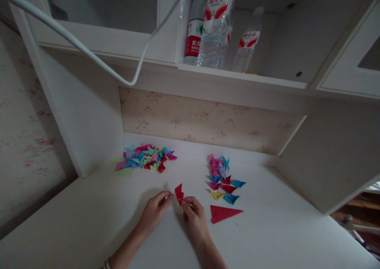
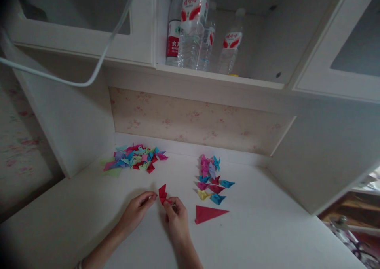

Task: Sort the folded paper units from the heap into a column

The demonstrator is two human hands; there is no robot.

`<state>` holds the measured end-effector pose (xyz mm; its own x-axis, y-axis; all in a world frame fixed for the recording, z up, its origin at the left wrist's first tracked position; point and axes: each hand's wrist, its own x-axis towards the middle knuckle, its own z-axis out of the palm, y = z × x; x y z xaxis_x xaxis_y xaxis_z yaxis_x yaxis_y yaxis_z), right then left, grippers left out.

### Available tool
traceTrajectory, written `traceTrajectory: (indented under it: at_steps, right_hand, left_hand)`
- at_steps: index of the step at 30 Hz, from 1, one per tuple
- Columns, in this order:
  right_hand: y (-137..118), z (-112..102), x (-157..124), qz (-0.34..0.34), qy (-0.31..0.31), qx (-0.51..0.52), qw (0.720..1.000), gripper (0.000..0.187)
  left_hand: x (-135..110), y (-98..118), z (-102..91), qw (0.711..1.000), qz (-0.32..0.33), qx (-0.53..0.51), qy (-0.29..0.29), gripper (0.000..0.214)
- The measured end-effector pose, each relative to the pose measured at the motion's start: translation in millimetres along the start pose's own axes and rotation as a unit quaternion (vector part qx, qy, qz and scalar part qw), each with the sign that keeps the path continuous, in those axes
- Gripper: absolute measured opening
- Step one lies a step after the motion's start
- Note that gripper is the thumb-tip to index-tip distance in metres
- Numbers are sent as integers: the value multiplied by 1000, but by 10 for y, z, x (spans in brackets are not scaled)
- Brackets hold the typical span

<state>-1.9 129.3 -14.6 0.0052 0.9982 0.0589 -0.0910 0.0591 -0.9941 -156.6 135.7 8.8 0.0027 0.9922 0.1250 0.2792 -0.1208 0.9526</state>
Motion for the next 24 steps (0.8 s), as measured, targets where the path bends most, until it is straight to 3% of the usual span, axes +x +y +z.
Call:
traceTrajectory:
  at_steps: [3,9,15,24]
  right_hand:
    - [44,-14,12,1,-3,1,1000,27]
    - [132,-13,31,5,-33,-1,999,27]
    - [116,-6,-2,-9,-56,-41,998,27]
    - [126,-6,-12,-20,-60,-79,995,23]
  left_hand:
    - [22,-88,1,999,-18,-45,-8,36]
    - [70,-247,-52,979,-129,-157,-27,48]
    - [31,-111,-69,989,-78,-122,-38,39]
    - [18,-144,-62,984,-104,-142,-24,56]
